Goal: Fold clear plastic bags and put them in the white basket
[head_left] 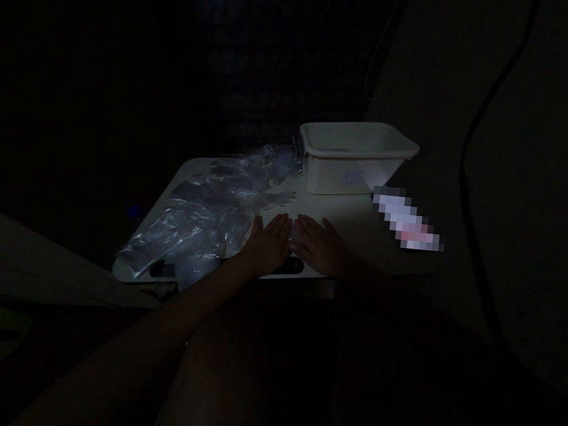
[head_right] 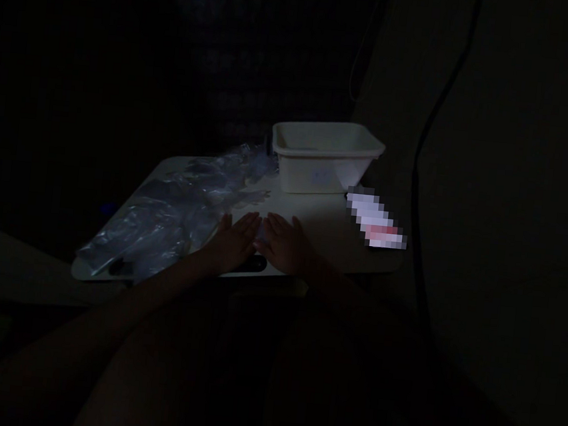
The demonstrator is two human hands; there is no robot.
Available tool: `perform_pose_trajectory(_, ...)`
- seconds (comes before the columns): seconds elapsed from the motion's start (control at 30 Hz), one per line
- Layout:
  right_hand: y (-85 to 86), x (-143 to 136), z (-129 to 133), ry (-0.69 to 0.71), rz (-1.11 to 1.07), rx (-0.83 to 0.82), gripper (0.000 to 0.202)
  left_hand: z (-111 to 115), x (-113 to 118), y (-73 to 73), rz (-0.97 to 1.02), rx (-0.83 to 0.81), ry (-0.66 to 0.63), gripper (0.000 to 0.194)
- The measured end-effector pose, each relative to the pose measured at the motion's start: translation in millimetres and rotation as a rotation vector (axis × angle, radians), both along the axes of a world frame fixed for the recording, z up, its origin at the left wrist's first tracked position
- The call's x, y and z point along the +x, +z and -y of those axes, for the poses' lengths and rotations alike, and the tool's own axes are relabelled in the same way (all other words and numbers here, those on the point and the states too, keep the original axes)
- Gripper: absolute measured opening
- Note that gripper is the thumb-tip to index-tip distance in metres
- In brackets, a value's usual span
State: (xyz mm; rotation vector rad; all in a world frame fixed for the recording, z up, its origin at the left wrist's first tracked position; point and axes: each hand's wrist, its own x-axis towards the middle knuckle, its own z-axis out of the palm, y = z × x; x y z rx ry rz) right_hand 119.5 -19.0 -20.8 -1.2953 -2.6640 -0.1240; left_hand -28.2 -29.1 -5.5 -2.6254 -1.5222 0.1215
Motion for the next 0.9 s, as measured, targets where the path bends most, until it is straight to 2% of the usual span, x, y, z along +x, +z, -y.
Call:
perform_pose_trajectory(0.4, -1.6, 0.0, -2.6, 0.004, -0.022, -0.013, 0.056, -2.5, -1.5, -3.9, 0.035, -0.002, -0.001, 0.049)
perform_pose_trajectory(0.9, -0.5, -0.5, -1.0, 0.000, -0.037, -0.014, 0.055, -1.6, 0.4, 0.0, 0.014, -0.017, 0.005, 0.049)
